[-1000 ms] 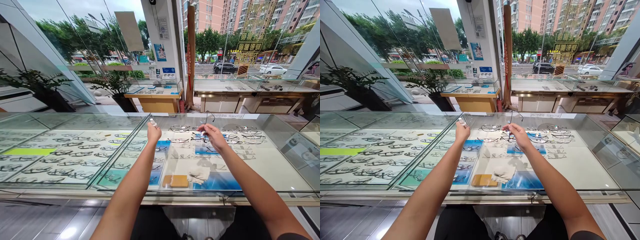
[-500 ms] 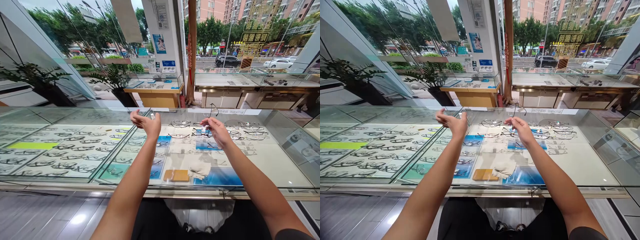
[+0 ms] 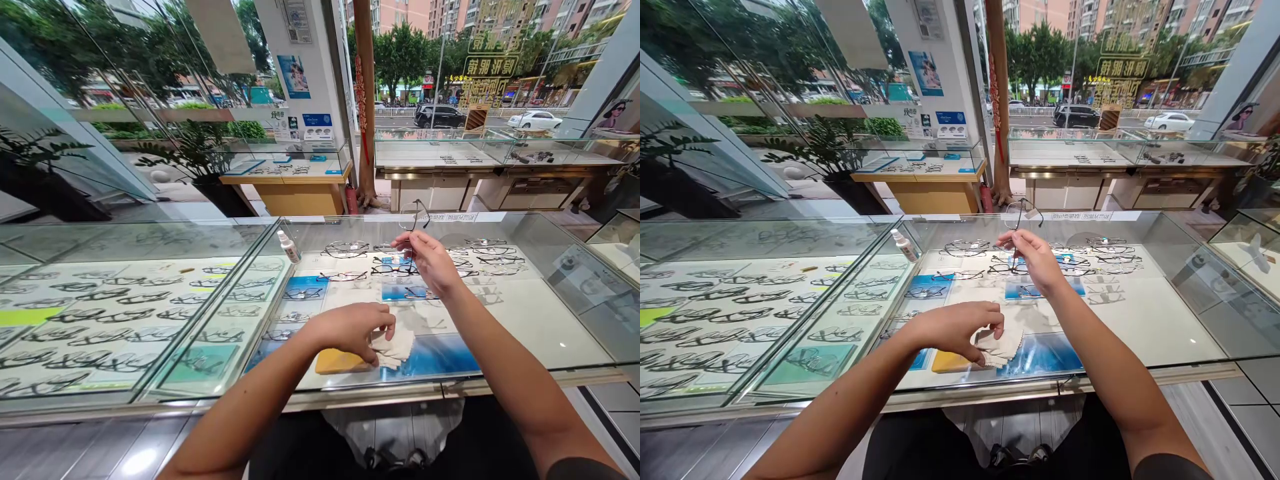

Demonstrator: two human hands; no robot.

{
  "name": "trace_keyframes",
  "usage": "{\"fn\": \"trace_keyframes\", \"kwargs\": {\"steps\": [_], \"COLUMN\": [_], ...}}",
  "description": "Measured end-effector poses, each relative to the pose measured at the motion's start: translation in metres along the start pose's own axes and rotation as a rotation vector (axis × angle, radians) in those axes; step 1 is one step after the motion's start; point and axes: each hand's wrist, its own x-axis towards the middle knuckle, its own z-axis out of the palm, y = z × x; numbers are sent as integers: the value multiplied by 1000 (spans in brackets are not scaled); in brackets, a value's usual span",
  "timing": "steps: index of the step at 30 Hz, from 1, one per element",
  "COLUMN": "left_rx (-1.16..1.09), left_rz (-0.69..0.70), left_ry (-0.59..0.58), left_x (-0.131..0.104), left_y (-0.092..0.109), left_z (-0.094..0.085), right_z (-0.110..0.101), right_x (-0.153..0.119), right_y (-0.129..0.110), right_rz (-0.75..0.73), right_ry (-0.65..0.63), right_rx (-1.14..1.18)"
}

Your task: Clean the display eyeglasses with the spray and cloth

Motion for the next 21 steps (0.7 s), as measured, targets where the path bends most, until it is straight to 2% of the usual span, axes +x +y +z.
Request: {"fn": "trace_keyframes", "kwargs": {"steps": [2,5,10,12,14,17,21], "left_rx": [25,-35,-137,-234,-372,-679,-1072], "left_rz": [-35,-10,-10,-18,-36,-80,-90], "left_ry": [-16,-4,141,237,382,599,769], "left_x": [1,1,0,0,0,3,8], "left_y": [-2,-5,-10,-13,-15,-20,-24], "left_z": [1,-2,-11,-17,-22,-27,-29], "right_z": [0,-1,-2,-3,-4,-5,-3], "right_x": [-1,-2,0,0,1,2,0], "right_y": [-1,-1,-1,-1,-1,0,2], "right_rz": [1,1,1,-6,-12,-13,-18], "right_ry": [-4,-5,-7,1,12,25,18], "right_rx": [-11,-14,-24,-4,24,41,33]}}
